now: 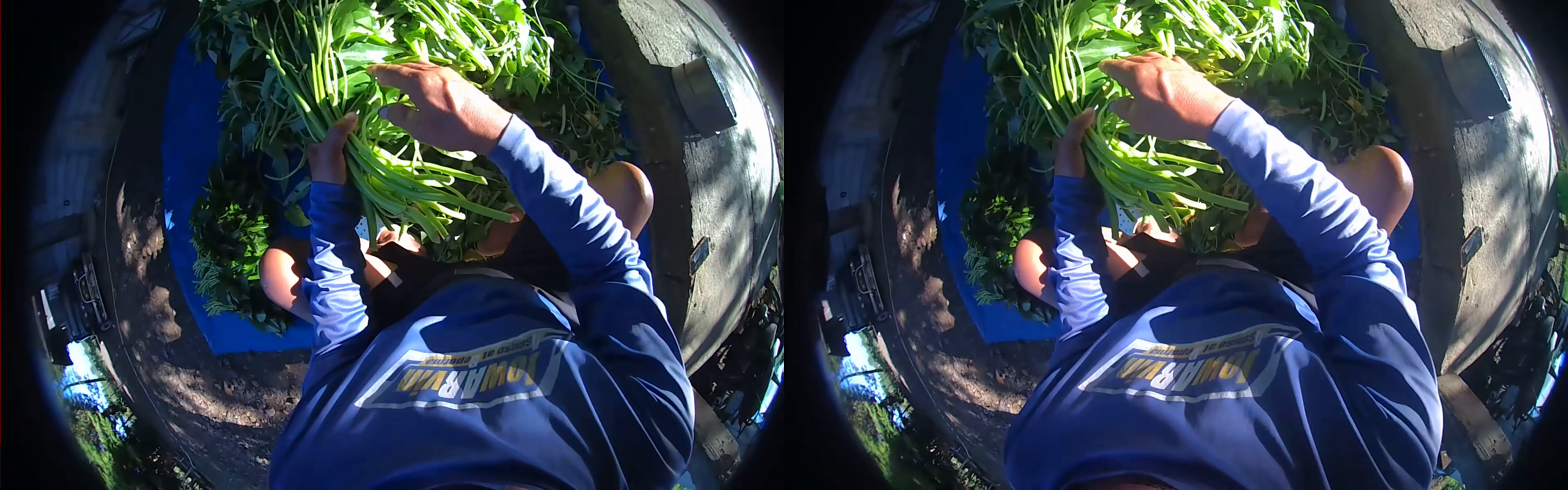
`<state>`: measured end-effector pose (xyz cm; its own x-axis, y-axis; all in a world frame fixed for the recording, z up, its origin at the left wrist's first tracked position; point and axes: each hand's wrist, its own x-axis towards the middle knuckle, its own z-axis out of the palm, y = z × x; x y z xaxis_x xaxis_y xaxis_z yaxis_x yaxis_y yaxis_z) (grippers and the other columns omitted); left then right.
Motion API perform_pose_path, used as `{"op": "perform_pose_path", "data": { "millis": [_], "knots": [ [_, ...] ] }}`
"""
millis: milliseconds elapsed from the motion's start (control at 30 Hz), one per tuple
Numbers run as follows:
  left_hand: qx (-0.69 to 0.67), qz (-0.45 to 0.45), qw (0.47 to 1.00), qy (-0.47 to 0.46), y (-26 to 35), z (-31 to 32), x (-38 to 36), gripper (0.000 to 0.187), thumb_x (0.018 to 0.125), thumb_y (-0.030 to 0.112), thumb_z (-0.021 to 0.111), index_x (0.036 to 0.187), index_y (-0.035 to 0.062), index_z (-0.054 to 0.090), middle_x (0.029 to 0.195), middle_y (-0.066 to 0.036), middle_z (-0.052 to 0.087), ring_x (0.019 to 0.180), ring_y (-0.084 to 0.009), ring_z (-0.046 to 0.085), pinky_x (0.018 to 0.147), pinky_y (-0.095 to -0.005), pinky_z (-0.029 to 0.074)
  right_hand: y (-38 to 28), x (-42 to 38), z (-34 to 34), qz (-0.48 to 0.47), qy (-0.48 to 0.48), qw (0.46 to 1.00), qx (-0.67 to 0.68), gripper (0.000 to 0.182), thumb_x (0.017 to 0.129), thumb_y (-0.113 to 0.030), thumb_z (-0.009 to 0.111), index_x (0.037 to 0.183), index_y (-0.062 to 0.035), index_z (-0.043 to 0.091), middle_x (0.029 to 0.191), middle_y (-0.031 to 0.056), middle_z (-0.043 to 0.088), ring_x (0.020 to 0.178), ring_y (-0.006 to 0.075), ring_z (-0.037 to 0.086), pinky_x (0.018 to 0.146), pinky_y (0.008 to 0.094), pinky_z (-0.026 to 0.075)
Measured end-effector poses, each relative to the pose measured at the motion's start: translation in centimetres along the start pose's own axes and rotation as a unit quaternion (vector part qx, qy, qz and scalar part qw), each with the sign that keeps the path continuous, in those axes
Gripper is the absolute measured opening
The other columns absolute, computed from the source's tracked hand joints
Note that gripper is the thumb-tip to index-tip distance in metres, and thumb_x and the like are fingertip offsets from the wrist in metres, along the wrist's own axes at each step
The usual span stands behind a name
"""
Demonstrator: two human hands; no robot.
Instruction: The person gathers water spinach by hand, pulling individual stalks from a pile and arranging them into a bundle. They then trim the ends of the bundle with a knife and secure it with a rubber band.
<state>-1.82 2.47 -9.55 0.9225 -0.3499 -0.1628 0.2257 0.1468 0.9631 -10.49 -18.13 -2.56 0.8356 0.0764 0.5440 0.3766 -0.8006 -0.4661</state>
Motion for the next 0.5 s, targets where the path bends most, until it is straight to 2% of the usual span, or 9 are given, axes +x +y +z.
{"op": "perform_pose_path", "data": {
  "millis": [133,167,200,300,333,367,400,467,500],
  "knots": [
    [-0.054,0.023,0.998,-0.022,-2.0,-2.1,0.6,0.029,0.090,0.014,0.075,0.112,-0.0044,0.076,0.105,-0.007,0.076,0.092,-0.0154,0.071,0.086,-0.0304,0.057,-2.9,-0.3,-1.2,0.153,-0.164,0.969,0.099,0.028,0.096,-0.021,0.069,0.116,-0.0019,0.072,0.096,0.0191,0.074,0.089,0.0367,0.072,0.077,0.0445,0.058],
    [0.068,0.175,0.981,-0.037,-3.2,-2.9,1.4,0.028,0.092,0.011,0.073,0.113,-0.0059,0.077,0.109,-0.009,0.077,0.099,-0.0159,0.072,0.090,-0.0305,0.056,-3.8,-1.6,-1.2,0.102,-0.135,0.984,0.055,0.024,0.096,-0.019,0.070,0.113,-0.0023,0.072,0.094,0.0183,0.073,0.085,0.0358,0.071,0.075,0.0442,0.058],
    [0.012,0.041,0.999,0.009,-1.7,-2.3,1.0,0.028,0.091,0.013,0.074,0.113,-0.0060,0.077,0.111,-0.010,0.077,0.102,-0.0162,0.072,0.092,-0.0314,0.057,-4.8,-2.8,-1.2,0.050,-0.103,0.993,0.009,0.021,0.095,-0.017,0.070,0.110,-0.0027,0.073,0.092,0.0176,0.073,0.082,0.0350,0.071,0.073,0.0440,0.058],
    [0.060,0.042,0.997,-0.003,-4.0,-5.1,3.5,0.042,0.102,0.028,0.061,0.131,-0.0002,0.070,0.125,-0.014,0.069,0.108,-0.0200,0.069,0.093,-0.0386,0.061,-8.2,-5.7,-2.4,0.078,-0.037,0.996,0.036,0.015,0.094,-0.013,0.074,0.101,-0.0003,0.071,0.084,0.0138,0.069,0.078,0.0356,0.069,0.072,0.0438,0.058],
    [0.078,0.040,0.996,0.019,-3.5,-4.7,3.3,0.042,0.102,0.029,0.061,0.133,0.0013,0.070,0.127,-0.012,0.069,0.108,-0.0195,0.069,0.090,-0.0374,0.061,-7.7,-5.6,-2.1,0.069,0.058,0.991,0.101,0.015,0.100,-0.017,0.069,0.102,-0.0025,0.068,0.076,0.0074,0.063,0.066,0.0239,0.064,0.058,0.0352,0.052],
    [0.084,0.039,0.995,0.026,-3.1,-4.7,3.3,0.042,0.102,0.029,0.061,0.133,0.0017,0.070,0.126,-0.012,0.069,0.108,-0.0197,0.069,0.090,-0.0362,0.060,-6.9,-5.7,-3.2,0.263,0.087,0.903,0.329,0.016,0.104,-0.020,0.065,0.103,-0.0046,0.066,0.073,0.0028,0.056,0.062,0.0167,0.055,0.053,0.0301,0.044],
    [0.089,0.035,0.995,0.027,-2.9,-4.7,3.4,0.042,0.102,0.029,0.060,0.134,0.0022,0.069,0.124,-0.011,0.069,0.107,-0.0200,0.069,0.090,-0.0350,0.059,-6.8,-5.2,-5.1,0.434,0.117,0.726,0.521,0.018,0.107,-0.024,0.061,0.103,-0.0066,0.064,0.070,-0.0018,0.050,0.057,0.0096,0.047,0.048,0.0251,0.036],
    [-0.008,-0.008,1.000,0.003,-3.9,-5.8,3.8,0.037,0.102,0.027,0.060,0.129,0.0032,0.068,0.110,-0.008,0.069,0.094,-0.0200,0.068,0.086,-0.0336,0.057,-2.9,-5.1,-6.7,0.393,0.229,0.545,0.705,0.021,0.112,-0.025,0.050,0.105,-0.0077,0.059,0.072,-0.0069,0.037,0.056,0.0042,0.030,0.046,0.0208,0.026],
    [0.175,0.163,0.971,0.001,-3.1,-4.2,2.6,0.036,0.101,0.027,0.061,0.128,0.0041,0.069,0.109,-0.008,0.069,0.090,-0.0201,0.068,0.083,-0.0343,0.057,-0.4,-5.5,-7.0,0.363,0.245,0.524,0.731,0.021,0.112,-0.025,0.049,0.104,-0.0076,0.057,0.072,-0.0066,0.036,0.057,0.0050,0.030,0.047,0.0209,0.026]
  ]
}}
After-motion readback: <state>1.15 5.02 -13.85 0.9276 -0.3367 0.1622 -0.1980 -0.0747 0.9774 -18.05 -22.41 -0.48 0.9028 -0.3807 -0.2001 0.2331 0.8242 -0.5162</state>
